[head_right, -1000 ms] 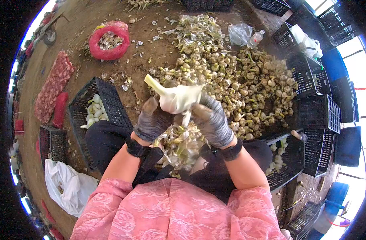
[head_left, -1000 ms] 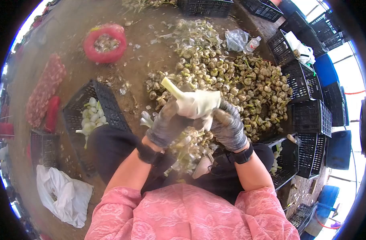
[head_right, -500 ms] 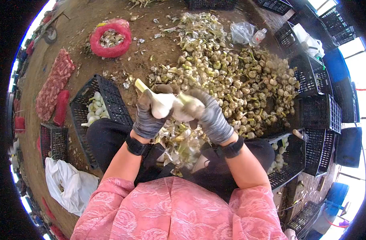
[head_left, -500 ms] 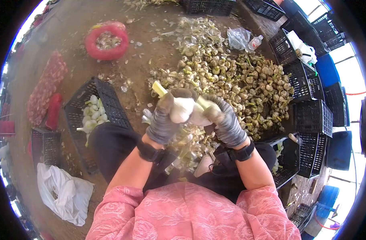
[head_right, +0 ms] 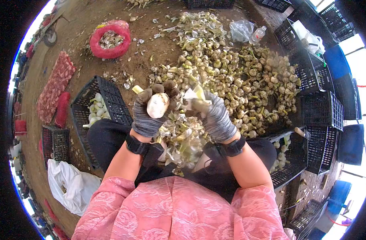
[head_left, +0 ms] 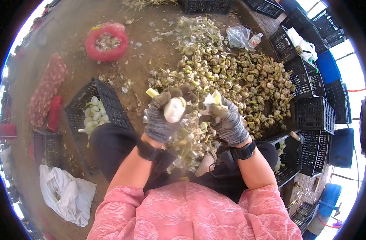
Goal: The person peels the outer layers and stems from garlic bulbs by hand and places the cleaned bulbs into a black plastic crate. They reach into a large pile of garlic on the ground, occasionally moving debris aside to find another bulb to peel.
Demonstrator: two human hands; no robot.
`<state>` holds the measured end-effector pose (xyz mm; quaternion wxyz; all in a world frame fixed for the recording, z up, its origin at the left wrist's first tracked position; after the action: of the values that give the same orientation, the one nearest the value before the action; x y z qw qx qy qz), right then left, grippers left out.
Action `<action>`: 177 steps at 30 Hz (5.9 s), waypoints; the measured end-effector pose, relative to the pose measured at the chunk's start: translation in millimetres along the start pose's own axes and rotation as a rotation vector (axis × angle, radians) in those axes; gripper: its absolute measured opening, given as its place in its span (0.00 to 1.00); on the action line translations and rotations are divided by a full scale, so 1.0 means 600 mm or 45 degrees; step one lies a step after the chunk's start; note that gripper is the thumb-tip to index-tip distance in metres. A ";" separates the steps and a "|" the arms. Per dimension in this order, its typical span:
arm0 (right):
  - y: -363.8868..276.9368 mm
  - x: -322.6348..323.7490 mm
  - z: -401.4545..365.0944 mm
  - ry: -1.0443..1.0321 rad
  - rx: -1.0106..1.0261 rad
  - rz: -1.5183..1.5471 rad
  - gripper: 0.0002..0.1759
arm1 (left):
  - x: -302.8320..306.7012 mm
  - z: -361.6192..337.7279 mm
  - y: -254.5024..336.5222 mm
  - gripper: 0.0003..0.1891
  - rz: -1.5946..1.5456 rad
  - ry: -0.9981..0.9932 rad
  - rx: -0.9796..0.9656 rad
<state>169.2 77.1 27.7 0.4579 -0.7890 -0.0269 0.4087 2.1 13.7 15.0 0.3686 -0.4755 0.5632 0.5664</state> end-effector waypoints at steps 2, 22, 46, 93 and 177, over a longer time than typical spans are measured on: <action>0.006 -0.015 -0.005 0.095 0.091 -0.297 0.18 | 0.002 -0.003 -0.002 0.16 0.052 -0.006 -0.056; 0.015 -0.014 0.001 0.060 0.273 -0.915 0.19 | 0.002 -0.006 -0.002 0.12 0.117 -0.052 -0.091; 0.013 -0.029 -0.007 0.207 0.734 -1.489 0.21 | 0.017 0.004 -0.033 0.21 1.177 -0.125 -0.113; 0.041 0.005 0.000 0.366 0.320 -0.142 0.11 | -0.019 -0.013 -0.014 0.08 1.772 0.089 -0.499; 0.048 -0.318 0.076 -0.655 0.763 -1.461 0.20 | 0.067 -0.027 -0.040 0.08 2.409 0.344 -0.477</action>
<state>2.4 13.1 113.6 0.7787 -0.3678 -0.4332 0.2660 16.1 -4.9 -29.0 -0.3882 0.0616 0.6508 0.6496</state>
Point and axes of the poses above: each hand's wrist, its own z-axis towards the middle knuckle, its own x-axis out of the back of the hand, y = z × x, the point moved 1 cm from there along z, towards the middle knuckle, and after that the axes turned 1 degree about -x, right-handed, at the moved point
